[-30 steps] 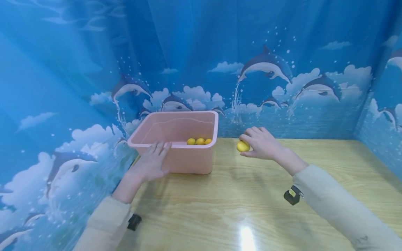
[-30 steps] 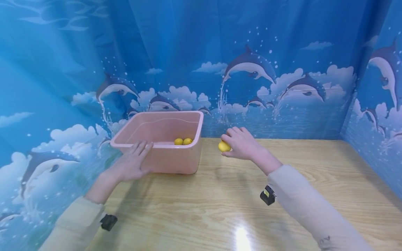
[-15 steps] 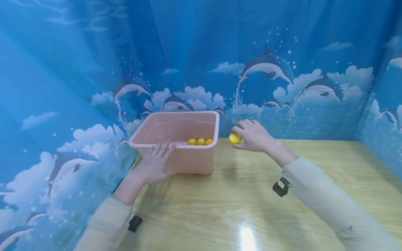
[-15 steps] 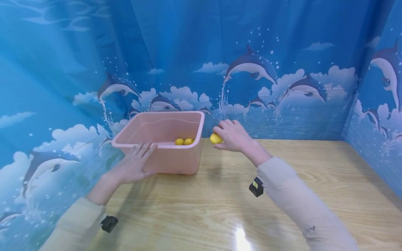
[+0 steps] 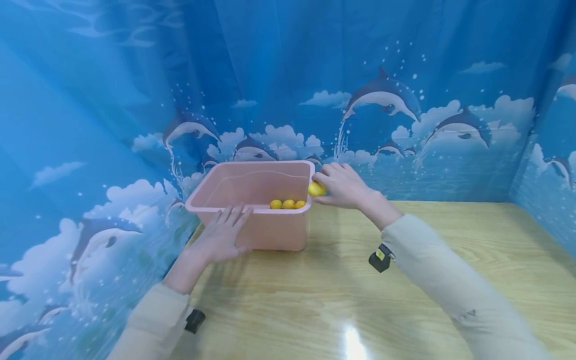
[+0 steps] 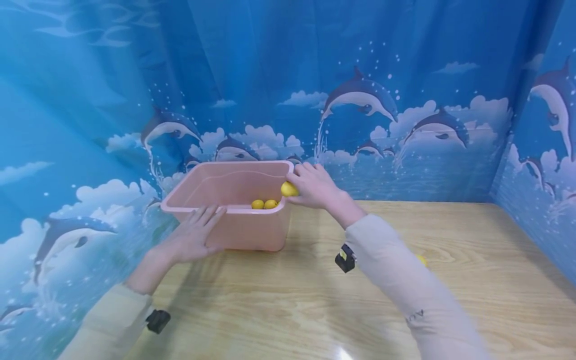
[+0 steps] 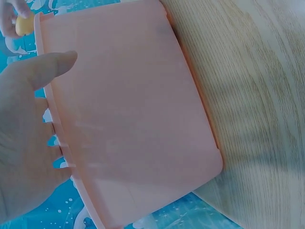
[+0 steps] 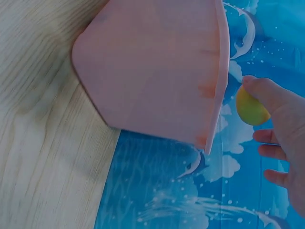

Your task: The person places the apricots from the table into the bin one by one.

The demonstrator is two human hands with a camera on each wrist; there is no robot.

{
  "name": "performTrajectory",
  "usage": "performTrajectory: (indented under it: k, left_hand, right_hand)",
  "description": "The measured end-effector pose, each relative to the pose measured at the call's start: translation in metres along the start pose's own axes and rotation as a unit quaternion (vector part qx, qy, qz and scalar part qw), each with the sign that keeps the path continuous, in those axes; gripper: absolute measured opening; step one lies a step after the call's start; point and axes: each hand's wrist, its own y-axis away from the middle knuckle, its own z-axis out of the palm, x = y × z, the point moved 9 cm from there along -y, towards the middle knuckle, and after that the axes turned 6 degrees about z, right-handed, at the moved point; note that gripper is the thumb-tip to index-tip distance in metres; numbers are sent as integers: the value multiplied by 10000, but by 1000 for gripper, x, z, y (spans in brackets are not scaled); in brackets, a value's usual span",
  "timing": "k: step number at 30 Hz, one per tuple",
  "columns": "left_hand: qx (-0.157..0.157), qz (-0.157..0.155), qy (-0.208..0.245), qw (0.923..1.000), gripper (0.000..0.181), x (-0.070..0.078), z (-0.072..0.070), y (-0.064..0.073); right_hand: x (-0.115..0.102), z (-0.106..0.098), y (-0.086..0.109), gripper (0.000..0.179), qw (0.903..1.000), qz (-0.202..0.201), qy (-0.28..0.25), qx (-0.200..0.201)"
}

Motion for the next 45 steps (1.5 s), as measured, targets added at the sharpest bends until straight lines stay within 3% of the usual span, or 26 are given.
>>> performTrajectory:
  k: [13, 24, 33, 45]
  left_hand:
    - [27, -38, 32, 10000, 90, 0, 0, 0]
    - [125, 65, -57, 9999, 89, 3, 1, 2]
    - [272, 227, -93, 9993, 88, 6, -4, 2]
    - [247, 166, -57, 9995, 89, 4, -2, 0]
  right_hand:
    - [-26, 15, -28, 43, 9995, 146, -58, -263]
    - [-31, 24, -27, 55, 9987, 410, 27, -293]
    - [-18, 15, -12, 54, 9987, 428, 285, -67]
    - [12, 10, 36, 43, 9984, 213, 145, 499]
